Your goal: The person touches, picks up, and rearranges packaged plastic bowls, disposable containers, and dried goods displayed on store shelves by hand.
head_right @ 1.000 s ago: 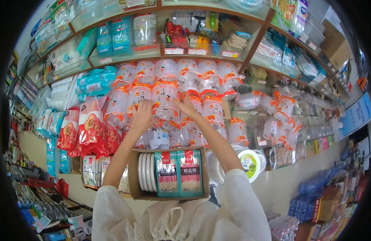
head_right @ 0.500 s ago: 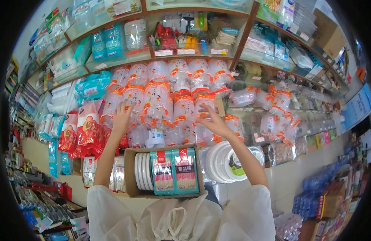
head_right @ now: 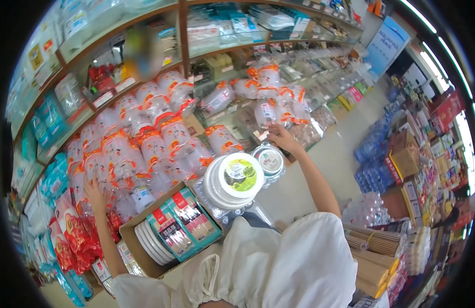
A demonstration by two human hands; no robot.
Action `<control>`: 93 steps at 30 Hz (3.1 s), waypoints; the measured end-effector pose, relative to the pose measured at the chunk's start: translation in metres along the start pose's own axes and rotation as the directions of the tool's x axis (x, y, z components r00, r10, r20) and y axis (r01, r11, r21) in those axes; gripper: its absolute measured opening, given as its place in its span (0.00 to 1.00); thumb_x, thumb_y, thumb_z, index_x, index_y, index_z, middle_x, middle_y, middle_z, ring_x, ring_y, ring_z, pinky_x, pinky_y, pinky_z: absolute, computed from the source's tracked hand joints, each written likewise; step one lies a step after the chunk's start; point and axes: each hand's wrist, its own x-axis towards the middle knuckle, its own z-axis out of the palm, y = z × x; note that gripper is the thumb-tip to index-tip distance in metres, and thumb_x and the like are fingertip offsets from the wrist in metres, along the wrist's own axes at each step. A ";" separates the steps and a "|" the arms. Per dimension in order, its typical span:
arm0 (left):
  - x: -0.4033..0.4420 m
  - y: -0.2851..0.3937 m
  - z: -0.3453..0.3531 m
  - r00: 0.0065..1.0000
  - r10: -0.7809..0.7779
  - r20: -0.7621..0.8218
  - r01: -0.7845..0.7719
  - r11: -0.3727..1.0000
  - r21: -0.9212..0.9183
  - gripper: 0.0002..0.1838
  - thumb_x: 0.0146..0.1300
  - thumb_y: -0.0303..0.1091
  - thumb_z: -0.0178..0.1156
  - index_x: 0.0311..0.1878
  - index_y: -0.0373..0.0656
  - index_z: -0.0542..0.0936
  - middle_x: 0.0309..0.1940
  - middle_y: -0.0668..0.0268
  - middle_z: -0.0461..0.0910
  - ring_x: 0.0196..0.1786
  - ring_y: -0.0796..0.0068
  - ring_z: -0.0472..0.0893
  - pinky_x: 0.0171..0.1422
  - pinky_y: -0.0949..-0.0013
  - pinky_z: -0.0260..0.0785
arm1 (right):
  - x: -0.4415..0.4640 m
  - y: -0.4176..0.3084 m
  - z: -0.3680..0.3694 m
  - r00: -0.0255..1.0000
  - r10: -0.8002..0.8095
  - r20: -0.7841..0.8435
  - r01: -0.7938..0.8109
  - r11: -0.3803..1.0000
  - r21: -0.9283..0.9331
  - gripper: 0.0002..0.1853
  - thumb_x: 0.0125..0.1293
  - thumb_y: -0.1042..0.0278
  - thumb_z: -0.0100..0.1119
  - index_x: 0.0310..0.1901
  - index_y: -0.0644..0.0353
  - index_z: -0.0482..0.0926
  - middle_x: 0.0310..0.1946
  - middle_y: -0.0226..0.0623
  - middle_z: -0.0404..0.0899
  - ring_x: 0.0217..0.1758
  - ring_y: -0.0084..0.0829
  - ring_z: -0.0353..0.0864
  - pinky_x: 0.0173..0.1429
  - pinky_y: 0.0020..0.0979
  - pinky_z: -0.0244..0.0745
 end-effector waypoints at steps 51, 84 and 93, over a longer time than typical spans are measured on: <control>-0.293 0.259 -0.080 0.625 -0.769 0.129 0.707 0.489 -0.510 0.26 0.51 0.20 0.53 0.56 0.39 0.64 0.56 0.53 0.59 0.53 0.58 0.68 0.55 0.62 0.63 | 0.139 -0.166 0.173 0.745 -0.027 0.666 -0.076 0.989 0.126 0.58 0.46 0.35 0.61 0.67 0.60 0.39 0.64 0.48 0.53 0.66 0.45 0.56 0.59 0.54 0.58; -0.363 0.138 -0.100 0.523 -0.816 0.247 0.759 0.313 -0.572 0.22 0.54 0.20 0.51 0.54 0.38 0.65 0.54 0.56 0.61 0.46 0.64 0.71 0.47 0.65 0.66 | 0.151 -0.147 0.358 0.857 -0.270 0.439 0.229 0.963 0.144 0.44 0.59 0.39 0.48 0.66 0.64 0.47 0.64 0.58 0.53 0.67 0.46 0.55 0.67 0.38 0.53; -0.338 0.133 -0.091 0.504 -0.839 0.206 0.776 0.335 -0.535 0.21 0.54 0.19 0.49 0.53 0.40 0.66 0.51 0.59 0.63 0.38 0.71 0.71 0.39 0.71 0.65 | 0.131 -0.144 0.283 0.835 -0.387 0.391 0.388 0.918 0.080 0.26 0.64 0.50 0.49 0.57 0.57 0.61 0.43 0.45 0.71 0.37 0.29 0.71 0.42 0.30 0.69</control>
